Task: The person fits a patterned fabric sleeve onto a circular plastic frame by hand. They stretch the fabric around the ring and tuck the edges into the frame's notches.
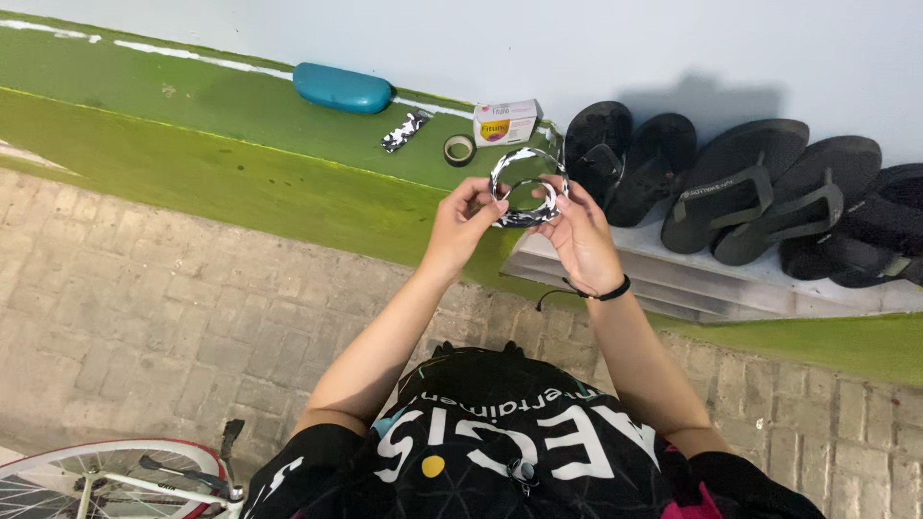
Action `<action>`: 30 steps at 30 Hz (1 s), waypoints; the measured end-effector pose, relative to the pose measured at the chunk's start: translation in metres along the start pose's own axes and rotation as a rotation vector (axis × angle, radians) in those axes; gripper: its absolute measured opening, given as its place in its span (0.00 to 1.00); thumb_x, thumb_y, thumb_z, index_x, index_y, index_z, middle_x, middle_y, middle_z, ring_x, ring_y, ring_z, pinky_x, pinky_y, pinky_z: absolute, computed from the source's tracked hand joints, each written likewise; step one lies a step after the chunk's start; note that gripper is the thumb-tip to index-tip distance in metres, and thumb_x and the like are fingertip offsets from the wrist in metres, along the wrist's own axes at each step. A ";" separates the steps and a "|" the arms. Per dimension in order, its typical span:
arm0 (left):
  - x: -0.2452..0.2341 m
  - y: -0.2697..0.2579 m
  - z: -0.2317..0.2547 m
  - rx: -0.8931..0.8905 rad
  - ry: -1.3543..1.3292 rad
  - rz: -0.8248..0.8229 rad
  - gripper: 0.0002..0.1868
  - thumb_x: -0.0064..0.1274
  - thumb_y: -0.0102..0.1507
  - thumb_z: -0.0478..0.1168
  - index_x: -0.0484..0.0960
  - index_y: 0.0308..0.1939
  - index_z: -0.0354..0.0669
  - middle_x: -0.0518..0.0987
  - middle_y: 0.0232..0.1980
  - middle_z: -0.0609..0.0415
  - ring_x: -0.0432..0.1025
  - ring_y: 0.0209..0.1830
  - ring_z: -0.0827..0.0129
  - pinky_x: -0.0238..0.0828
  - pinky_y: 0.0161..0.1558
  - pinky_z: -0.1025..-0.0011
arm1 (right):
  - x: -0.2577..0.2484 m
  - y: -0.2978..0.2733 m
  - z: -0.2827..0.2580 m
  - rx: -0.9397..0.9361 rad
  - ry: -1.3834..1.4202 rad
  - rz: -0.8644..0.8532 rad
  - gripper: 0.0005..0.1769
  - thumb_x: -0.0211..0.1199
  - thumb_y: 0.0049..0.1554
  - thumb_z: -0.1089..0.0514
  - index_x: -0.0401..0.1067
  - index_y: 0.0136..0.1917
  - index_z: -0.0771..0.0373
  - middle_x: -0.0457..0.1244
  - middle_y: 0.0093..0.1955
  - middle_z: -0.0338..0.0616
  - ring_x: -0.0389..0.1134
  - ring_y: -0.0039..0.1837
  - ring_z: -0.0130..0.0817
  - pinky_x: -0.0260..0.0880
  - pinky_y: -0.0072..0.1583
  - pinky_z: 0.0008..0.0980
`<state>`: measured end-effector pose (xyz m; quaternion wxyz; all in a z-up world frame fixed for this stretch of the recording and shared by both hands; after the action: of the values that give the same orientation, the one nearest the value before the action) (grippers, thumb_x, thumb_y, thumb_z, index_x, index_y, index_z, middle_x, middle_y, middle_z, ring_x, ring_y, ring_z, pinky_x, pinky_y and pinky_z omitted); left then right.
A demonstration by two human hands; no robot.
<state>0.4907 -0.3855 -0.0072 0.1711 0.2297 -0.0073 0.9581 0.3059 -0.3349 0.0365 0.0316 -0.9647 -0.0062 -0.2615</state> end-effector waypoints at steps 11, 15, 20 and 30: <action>0.011 -0.002 -0.021 -0.036 -0.043 0.041 0.06 0.57 0.64 0.31 0.79 0.44 0.38 0.80 0.40 0.62 0.71 0.40 0.82 0.68 0.45 0.79 | -0.005 -0.002 -0.001 -0.106 -0.188 0.141 0.18 0.49 0.68 0.62 0.59 0.70 0.62 0.64 0.62 0.45 0.69 0.55 0.31 0.74 0.54 0.35; 0.017 -0.004 -0.025 -0.011 -0.061 0.016 0.07 0.57 0.65 0.31 0.81 0.47 0.35 0.82 0.43 0.60 0.73 0.42 0.81 0.70 0.48 0.78 | -0.012 -0.005 -0.002 -0.177 -0.314 0.100 0.15 0.52 0.70 0.63 0.58 0.69 0.64 0.65 0.62 0.48 0.69 0.54 0.31 0.74 0.54 0.33; 0.027 -0.007 -0.023 -0.048 -0.052 -0.055 0.09 0.55 0.66 0.33 0.84 0.49 0.35 0.83 0.45 0.59 0.75 0.44 0.79 0.72 0.50 0.77 | -0.020 -0.007 0.000 -0.178 -0.423 0.126 0.18 0.54 0.68 0.63 0.59 0.70 0.64 0.65 0.64 0.46 0.68 0.57 0.28 0.73 0.53 0.30; 0.035 -0.011 -0.011 0.015 0.123 -0.152 0.12 0.52 0.67 0.37 0.85 0.50 0.37 0.77 0.56 0.58 0.72 0.55 0.74 0.67 0.60 0.73 | -0.027 -0.005 0.003 -0.259 -0.518 0.041 0.25 0.61 0.63 0.71 0.59 0.71 0.68 0.63 0.67 0.44 0.65 0.69 0.29 0.65 0.69 0.27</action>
<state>0.4603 -0.3625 -0.0019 0.2418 0.1717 0.0276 0.9546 0.2845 -0.3298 0.0204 -0.0894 -0.9952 0.0387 -0.0043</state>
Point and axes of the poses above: each hand's wrist, its own y-axis towards the middle knuckle, its own x-axis out of the palm, z = x × y, the point moved 3 cm from there along y, towards the middle knuckle
